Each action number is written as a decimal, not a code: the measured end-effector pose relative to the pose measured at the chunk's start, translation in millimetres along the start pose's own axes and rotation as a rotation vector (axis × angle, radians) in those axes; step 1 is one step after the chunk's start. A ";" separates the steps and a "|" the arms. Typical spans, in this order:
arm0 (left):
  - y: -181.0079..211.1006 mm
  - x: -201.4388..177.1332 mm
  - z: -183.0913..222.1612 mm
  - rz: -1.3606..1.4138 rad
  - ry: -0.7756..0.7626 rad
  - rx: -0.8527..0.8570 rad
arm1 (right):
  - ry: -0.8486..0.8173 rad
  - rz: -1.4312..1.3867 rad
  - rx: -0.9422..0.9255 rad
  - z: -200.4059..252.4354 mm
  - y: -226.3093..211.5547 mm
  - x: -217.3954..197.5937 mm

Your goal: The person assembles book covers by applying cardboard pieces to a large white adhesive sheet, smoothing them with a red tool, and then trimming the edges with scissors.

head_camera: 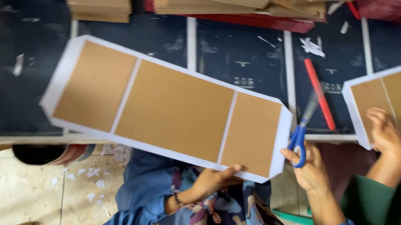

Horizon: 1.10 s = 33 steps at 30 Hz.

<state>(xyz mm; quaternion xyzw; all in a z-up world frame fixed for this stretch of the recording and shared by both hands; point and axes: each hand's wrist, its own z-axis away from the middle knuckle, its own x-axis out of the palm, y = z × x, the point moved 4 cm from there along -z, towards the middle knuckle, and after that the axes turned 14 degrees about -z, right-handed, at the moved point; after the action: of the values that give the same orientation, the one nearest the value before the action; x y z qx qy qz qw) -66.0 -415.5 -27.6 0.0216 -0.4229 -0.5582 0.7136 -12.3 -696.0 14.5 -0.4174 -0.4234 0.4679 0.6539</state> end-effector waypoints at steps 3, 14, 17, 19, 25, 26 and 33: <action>15.5 9.5 12.6 -0.129 -0.224 0.072 | 0.143 -0.142 -0.024 4.5 2.0 15.1; 114.1 -172.2 114.6 0.243 0.421 0.756 | 0.188 0.159 -0.086 -61.9 -43.7 -40.2; 158.6 -197.2 150.2 0.156 0.624 0.768 | 0.246 0.202 -0.079 -109.9 -57.6 -60.2; 173.8 -213.8 158.9 0.067 0.694 0.708 | 0.249 0.222 -0.099 -140.9 -74.5 -66.1; 186.4 -193.8 168.1 -0.284 0.618 0.536 | 0.294 0.876 -0.691 -199.1 -144.9 -71.5; 186.8 -181.0 174.9 -0.346 0.618 0.526 | 0.294 1.302 -0.981 -195.1 -155.1 -68.6; 120.9 -180.9 168.2 -0.221 0.610 0.523 | -0.209 0.565 -0.069 -14.0 -83.4 67.3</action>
<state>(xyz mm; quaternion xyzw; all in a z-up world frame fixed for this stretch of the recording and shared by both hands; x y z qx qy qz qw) -80.9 -148.5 36.2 0.4119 -0.3147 -0.4731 0.7124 36.2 -651.0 100.0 -0.4900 -0.3713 0.6571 0.4363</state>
